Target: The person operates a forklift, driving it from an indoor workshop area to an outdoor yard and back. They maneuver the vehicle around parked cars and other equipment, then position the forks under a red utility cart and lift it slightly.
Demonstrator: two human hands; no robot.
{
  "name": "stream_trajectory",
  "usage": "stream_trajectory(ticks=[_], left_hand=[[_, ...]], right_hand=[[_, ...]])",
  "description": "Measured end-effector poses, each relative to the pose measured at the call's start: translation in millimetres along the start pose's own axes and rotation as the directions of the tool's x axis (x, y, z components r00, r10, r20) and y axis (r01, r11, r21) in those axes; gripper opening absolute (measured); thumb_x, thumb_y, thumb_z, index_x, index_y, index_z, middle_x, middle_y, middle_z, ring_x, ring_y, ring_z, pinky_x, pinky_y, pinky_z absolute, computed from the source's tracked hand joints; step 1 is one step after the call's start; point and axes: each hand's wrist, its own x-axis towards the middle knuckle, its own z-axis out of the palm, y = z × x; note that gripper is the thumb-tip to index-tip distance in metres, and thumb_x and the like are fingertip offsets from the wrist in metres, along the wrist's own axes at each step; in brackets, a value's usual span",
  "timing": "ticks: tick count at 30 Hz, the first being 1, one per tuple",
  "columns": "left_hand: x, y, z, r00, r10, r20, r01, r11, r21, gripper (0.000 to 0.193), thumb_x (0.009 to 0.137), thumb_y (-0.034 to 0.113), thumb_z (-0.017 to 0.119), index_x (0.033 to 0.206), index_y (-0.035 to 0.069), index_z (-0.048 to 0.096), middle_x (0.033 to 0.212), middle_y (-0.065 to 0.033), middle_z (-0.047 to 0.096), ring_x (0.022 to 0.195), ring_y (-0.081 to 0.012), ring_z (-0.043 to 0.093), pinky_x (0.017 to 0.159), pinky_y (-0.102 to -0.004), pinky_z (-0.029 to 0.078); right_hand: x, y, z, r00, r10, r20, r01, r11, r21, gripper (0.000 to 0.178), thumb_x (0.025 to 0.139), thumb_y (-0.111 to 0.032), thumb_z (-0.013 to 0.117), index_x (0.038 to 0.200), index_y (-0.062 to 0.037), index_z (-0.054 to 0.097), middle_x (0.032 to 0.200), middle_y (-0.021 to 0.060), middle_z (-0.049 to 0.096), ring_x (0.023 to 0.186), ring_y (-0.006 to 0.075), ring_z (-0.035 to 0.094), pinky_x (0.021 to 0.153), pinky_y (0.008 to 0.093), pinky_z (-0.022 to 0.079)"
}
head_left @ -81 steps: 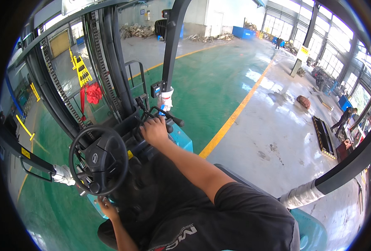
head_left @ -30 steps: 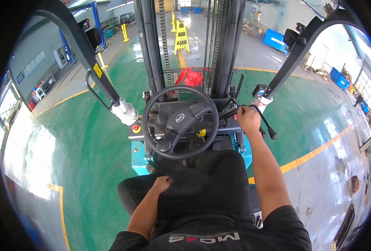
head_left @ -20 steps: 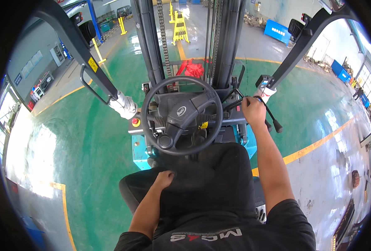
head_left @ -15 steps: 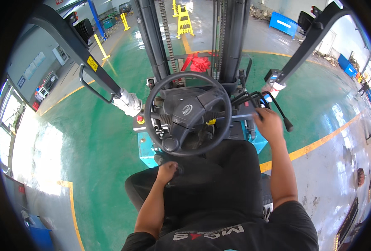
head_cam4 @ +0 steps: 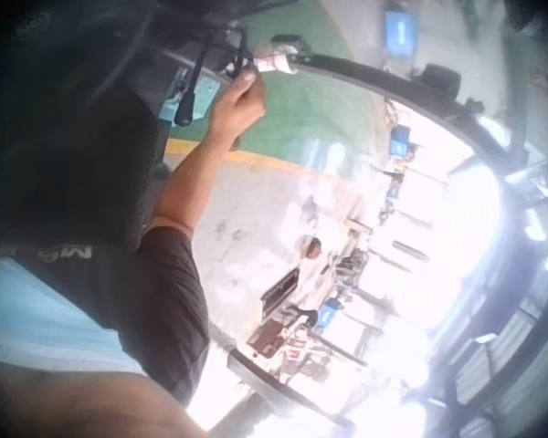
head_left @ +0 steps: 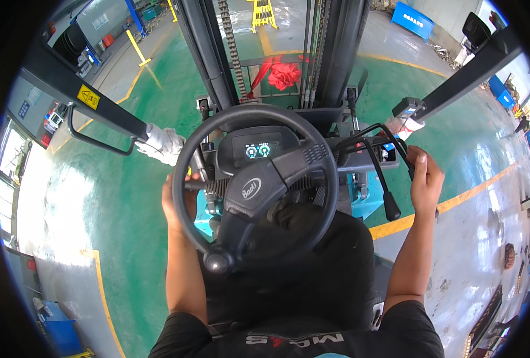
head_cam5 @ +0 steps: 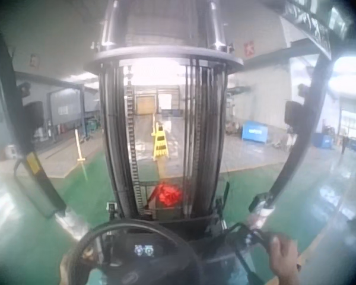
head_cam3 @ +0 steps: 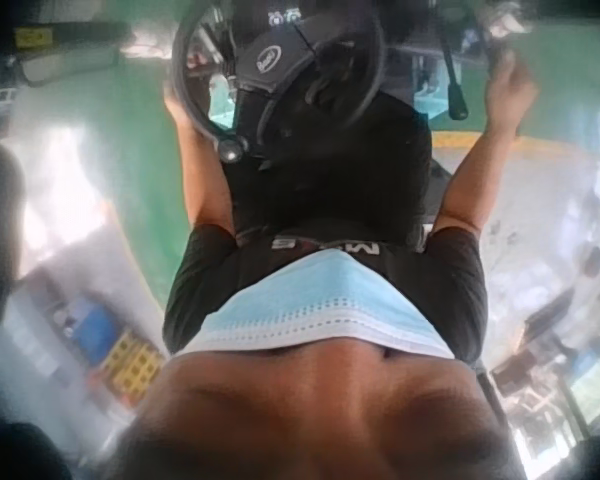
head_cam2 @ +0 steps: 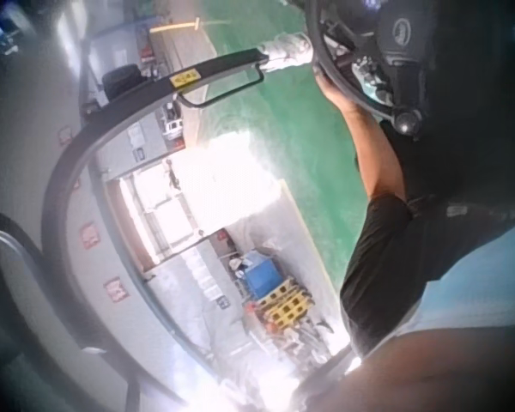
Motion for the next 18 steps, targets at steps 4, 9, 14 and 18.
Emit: stream_trajectory(ticks=[4,9,14,18], left_hand=[[-34.9,-6.7,-4.2,0.994,-0.015,-0.104,0.002,0.993,-0.122,0.042,0.111,0.034,0.042,0.104,0.001,0.067,0.098,-0.0097,0.071,0.109,-0.0294,0.068,0.097,-0.0482,0.052],[-55.2,-13.8,-14.3,0.995,-0.010,-0.100,0.002,0.997,-0.078,0.042,0.113,0.036,0.042,0.115,0.001,0.065,0.108,-0.0125,0.072,0.119,-0.0330,0.064,0.106,-0.0501,0.050],[-68.9,-17.7,-19.1,0.998,-0.004,-0.063,0.002,1.000,-0.029,0.043,0.113,0.042,0.043,0.129,0.006,0.060,0.129,-0.0135,0.067,0.124,-0.0301,0.063,0.109,-0.0504,0.051],[-73.2,-17.1,-18.6,0.993,0.005,-0.116,0.003,0.997,0.072,0.049,0.114,0.049,0.041,0.134,0.007,0.056,0.134,-0.0125,0.065,0.126,-0.0277,0.062,0.111,-0.0503,0.051]], right_hand=[[1.8,-2.5,2.1,1.000,0.006,-0.013,-0.005,0.999,0.047,0.051,0.115,-0.035,0.045,0.122,0.0070,0.073,0.103,0.0191,0.077,0.096,0.0227,0.073,0.091,0.0352,0.056],[1.1,-3.1,2.8,0.997,0.007,-0.083,-0.001,0.998,0.068,0.042,0.113,-0.029,0.052,0.115,0.0049,0.076,0.091,0.0137,0.075,0.083,0.0184,0.068,0.075,0.0324,0.053],[-24.7,1.2,-6.4,0.998,-0.038,-0.052,0.037,0.999,-0.018,0.037,0.111,-0.024,0.053,0.111,0.0055,0.076,0.093,0.0142,0.075,0.086,0.0211,0.069,0.079,0.0343,0.054],[-61.5,7.0,-10.9,0.998,-0.055,-0.035,0.053,0.997,-0.054,0.033,0.108,-0.019,0.054,0.110,0.0056,0.076,0.100,0.0162,0.076,0.090,0.0252,0.072,0.083,0.0357,0.055]])
